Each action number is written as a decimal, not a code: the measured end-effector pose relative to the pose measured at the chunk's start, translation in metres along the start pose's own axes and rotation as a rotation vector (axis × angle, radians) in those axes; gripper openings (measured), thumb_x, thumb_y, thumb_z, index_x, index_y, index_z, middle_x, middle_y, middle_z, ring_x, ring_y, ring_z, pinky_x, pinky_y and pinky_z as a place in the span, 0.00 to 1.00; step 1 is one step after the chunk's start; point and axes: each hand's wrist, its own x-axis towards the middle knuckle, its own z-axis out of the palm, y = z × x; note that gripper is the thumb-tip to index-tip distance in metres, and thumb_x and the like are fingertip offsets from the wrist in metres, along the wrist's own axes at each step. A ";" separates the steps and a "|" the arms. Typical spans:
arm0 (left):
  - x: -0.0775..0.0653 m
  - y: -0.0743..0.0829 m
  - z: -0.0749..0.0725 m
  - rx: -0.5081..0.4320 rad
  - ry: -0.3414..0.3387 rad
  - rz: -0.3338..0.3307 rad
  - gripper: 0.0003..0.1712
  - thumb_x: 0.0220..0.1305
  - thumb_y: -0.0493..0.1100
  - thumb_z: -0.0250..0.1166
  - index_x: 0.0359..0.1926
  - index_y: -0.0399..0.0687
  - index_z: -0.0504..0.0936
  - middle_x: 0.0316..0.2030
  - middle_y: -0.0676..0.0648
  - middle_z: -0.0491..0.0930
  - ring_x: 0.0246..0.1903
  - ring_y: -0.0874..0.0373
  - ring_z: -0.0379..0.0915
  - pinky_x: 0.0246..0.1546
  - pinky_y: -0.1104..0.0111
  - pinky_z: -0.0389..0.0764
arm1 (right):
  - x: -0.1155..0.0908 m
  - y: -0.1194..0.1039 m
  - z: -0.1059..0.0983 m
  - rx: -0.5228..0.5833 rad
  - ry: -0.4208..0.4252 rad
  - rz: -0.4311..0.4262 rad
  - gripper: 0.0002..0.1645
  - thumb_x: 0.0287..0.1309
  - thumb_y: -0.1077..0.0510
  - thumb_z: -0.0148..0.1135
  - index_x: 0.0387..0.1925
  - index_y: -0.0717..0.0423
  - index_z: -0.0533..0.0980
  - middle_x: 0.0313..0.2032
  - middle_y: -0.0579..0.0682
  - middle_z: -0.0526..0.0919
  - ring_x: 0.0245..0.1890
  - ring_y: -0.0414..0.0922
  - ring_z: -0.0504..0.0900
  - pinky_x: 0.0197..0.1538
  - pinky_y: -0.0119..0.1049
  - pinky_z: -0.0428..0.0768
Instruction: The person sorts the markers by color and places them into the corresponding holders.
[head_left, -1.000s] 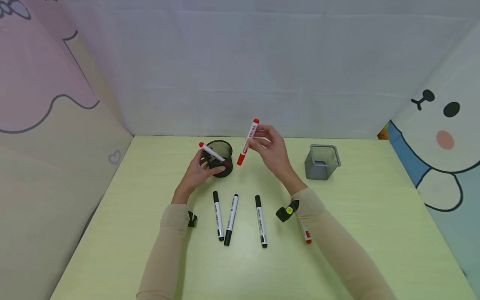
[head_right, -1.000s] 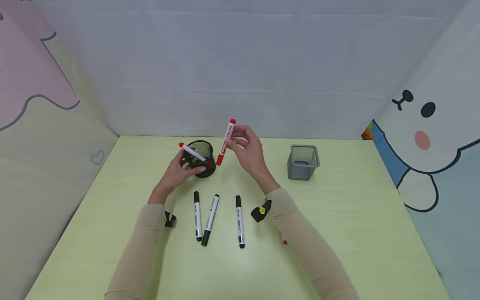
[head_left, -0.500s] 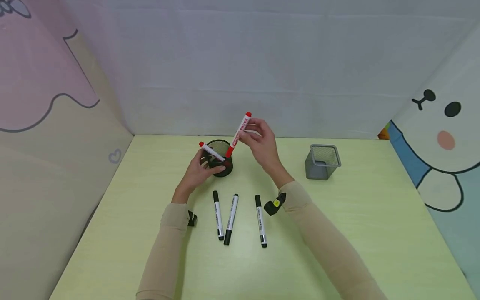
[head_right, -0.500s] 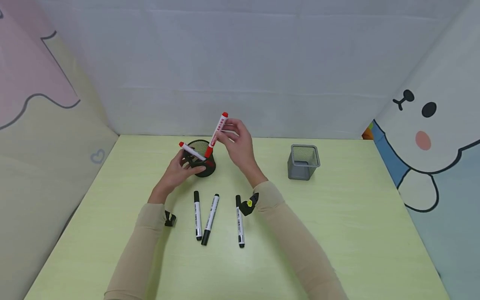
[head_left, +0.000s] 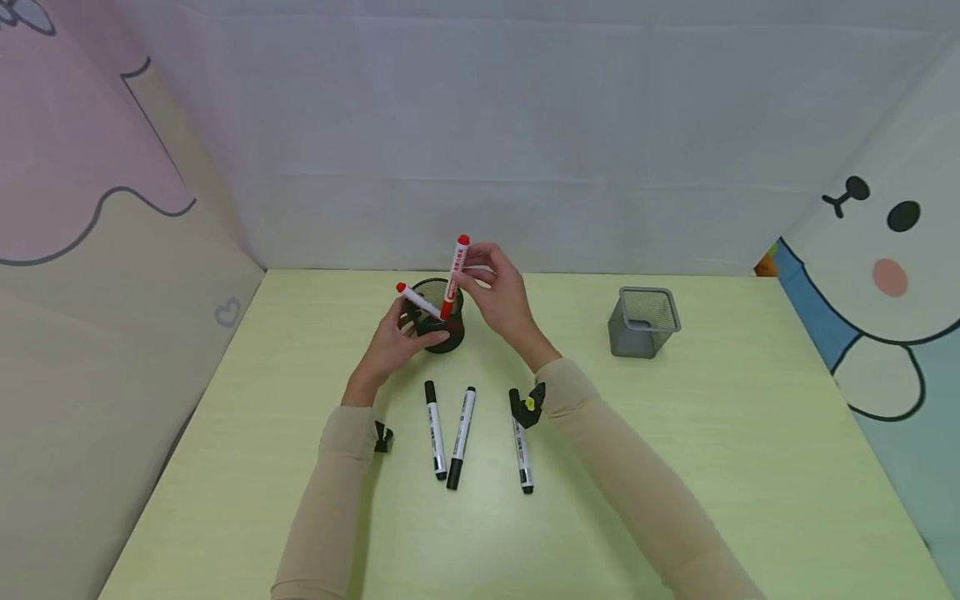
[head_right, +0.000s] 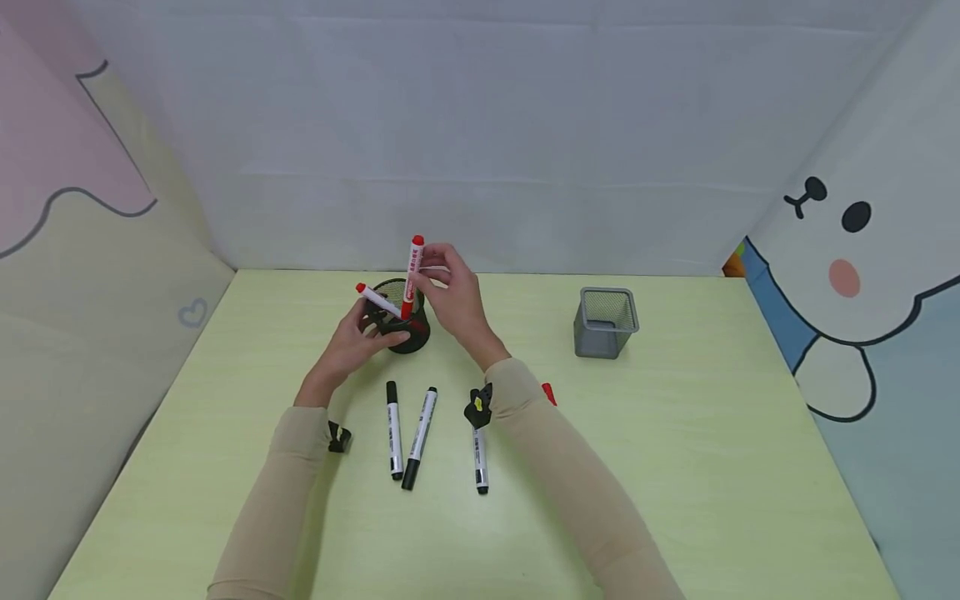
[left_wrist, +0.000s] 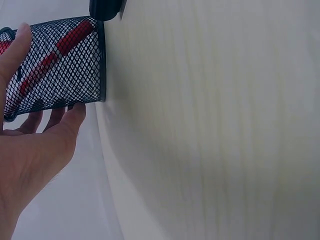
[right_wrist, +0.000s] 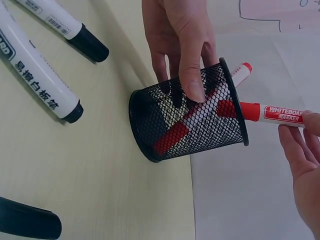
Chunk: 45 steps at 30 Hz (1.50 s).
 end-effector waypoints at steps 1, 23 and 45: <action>0.000 0.000 0.000 -0.002 -0.002 0.003 0.51 0.62 0.38 0.76 0.77 0.39 0.55 0.73 0.38 0.61 0.77 0.40 0.50 0.76 0.52 0.56 | -0.001 0.001 0.001 -0.009 -0.006 0.001 0.23 0.64 0.68 0.68 0.58 0.63 0.72 0.53 0.58 0.80 0.52 0.53 0.85 0.53 0.40 0.85; 0.011 -0.023 -0.002 -0.016 -0.009 0.039 0.49 0.62 0.38 0.75 0.78 0.49 0.57 0.74 0.42 0.60 0.76 0.45 0.52 0.76 0.52 0.56 | -0.003 0.007 0.026 -0.428 -0.376 -0.087 0.19 0.73 0.66 0.59 0.62 0.59 0.71 0.56 0.54 0.80 0.56 0.47 0.81 0.60 0.34 0.80; 0.014 -0.035 -0.004 0.001 -0.006 0.047 0.47 0.65 0.39 0.73 0.78 0.45 0.57 0.75 0.44 0.59 0.75 0.47 0.54 0.76 0.56 0.58 | 0.004 -0.003 0.036 -0.658 -0.588 -0.128 0.14 0.76 0.60 0.57 0.59 0.56 0.75 0.52 0.50 0.81 0.52 0.44 0.80 0.58 0.36 0.78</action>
